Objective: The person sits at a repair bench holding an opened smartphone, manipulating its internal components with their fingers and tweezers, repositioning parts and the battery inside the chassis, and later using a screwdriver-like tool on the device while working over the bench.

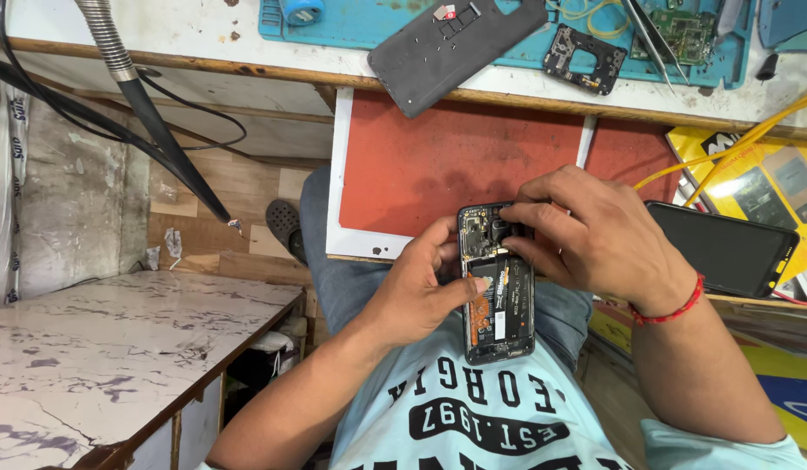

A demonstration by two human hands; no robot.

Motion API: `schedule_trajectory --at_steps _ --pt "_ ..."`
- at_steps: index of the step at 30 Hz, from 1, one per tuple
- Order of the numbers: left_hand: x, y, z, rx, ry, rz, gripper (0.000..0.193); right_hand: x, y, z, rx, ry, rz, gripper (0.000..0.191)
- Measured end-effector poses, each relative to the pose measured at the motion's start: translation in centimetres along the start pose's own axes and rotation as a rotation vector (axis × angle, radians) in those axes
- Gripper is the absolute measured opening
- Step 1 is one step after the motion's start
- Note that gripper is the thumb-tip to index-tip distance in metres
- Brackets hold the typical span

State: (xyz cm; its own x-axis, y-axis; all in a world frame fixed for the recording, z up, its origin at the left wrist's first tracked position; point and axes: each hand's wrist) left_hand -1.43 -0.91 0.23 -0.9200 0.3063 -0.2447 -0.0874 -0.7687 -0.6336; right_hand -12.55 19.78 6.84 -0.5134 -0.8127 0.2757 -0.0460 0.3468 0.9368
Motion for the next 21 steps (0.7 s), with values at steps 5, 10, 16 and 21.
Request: schedule_trajectory --at_steps 5,10,16,21 --pt "-0.1 0.0 0.1 -0.007 0.006 -0.002 0.057 0.0 0.2 -0.5 -0.035 -0.013 -0.009 0.033" --pt "-0.3 -0.2 0.2 -0.005 0.010 -0.025 0.057 0.2 0.7 -0.9 -0.064 0.001 -0.008 0.032" --pt "-1.6 -0.5 0.8 -0.042 0.053 -0.027 0.058 -1.3 1.3 -1.8 -0.028 -0.106 0.037 0.038" --pt "-2.1 -0.3 0.8 -0.090 0.100 -0.008 0.059 -3.4 0.2 -3.2 0.734 -0.536 0.249 0.040"
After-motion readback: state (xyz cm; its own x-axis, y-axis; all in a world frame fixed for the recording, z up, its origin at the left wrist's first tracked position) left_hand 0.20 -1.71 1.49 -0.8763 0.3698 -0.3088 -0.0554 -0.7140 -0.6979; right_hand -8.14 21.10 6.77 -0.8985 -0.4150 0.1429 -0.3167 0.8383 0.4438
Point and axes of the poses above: each hand's wrist, its own x-axis towards the middle knuckle, its own y-axis out of the back of the hand, z = x × y, and after that the axes turned 11 degrees about -x, right-handed
